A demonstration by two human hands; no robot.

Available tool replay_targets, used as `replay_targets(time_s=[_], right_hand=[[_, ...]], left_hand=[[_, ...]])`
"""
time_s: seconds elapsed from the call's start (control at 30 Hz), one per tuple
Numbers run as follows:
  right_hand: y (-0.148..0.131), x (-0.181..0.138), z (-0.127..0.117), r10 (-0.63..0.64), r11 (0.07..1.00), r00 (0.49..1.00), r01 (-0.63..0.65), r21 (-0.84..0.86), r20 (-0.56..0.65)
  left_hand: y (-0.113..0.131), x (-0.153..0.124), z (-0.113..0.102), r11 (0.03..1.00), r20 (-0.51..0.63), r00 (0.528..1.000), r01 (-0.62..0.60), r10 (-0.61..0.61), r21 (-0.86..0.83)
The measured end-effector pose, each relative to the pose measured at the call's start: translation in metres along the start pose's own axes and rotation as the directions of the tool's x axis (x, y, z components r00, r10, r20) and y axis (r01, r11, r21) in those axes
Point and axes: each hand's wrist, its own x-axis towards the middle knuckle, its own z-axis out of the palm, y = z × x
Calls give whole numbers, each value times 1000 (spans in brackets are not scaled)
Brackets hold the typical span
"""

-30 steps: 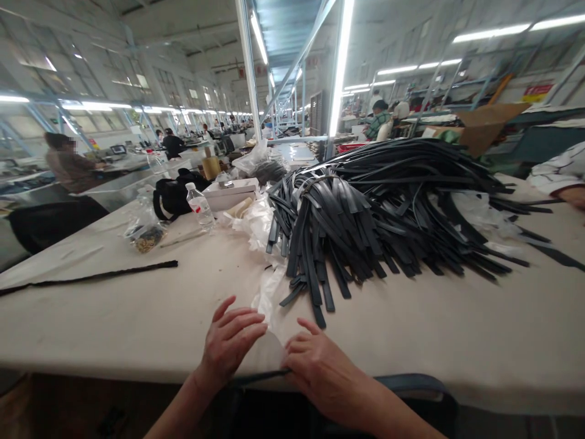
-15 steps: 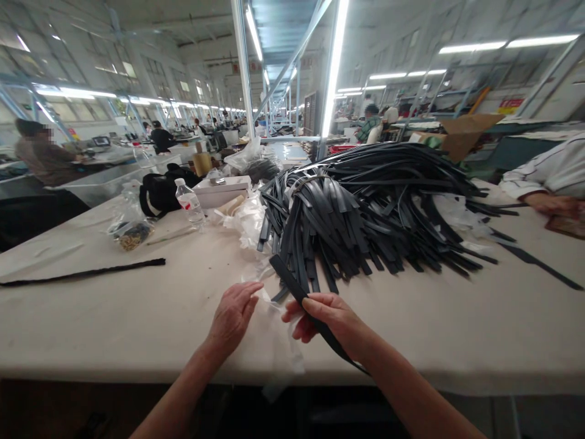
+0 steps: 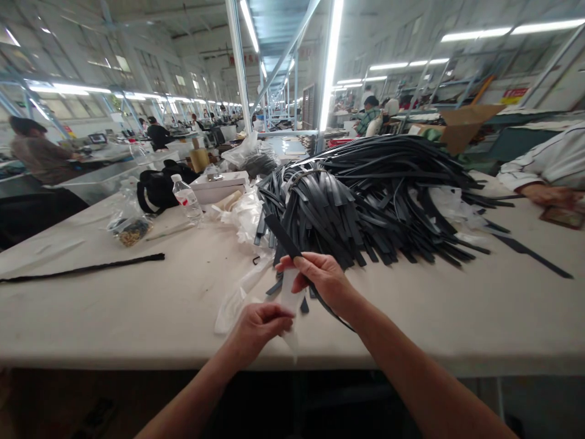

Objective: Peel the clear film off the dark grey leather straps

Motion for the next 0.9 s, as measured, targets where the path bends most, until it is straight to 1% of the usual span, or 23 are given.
replay_targets(time_s=[0.1,0.17,0.23,0.3,0.37,0.5,0.67,0.77,0.83,0.87,0.9], right_hand=[[-5,9,-4,-43,999,998,42,-9,-46],[-5,14,-4,-56,998,997,56,-12,-61],[-3,16,-2,-61,998,996,60,-14,-69],[-2,18,1,-64,998,995,63,-16,-78],[0,19,3,-69,998,994,67,-16,-90],[6,27,-2,-76,997,989,74,-15,-123],[16,34,-10,-78,997,983,79,1,-164],[21,33,-10,-71,997,983,74,13,-172],[25,32,-10,-57,998,983,61,18,-175],[26,31,-12,-44,999,984,48,19,-175],[27,30,-13,-27,999,984,31,19,-174]], left_hand=[[-8,-8,4,986,35,996,81,-77,-144],[-12,-14,6,970,71,990,135,-123,-202],[-17,-19,9,953,131,977,196,-169,-231],[-21,-24,12,940,198,959,246,-202,-235],[-23,-29,16,935,237,946,274,-221,-223],[-26,-37,21,933,254,931,311,-261,-182],[-29,-42,25,921,309,905,354,-293,-165],[-25,-44,33,924,356,885,363,-301,-121],[-17,-45,34,925,421,859,366,-291,-106],[-13,-46,30,922,450,848,367,-279,-121],[-8,-47,22,917,457,851,366,-261,-157]])
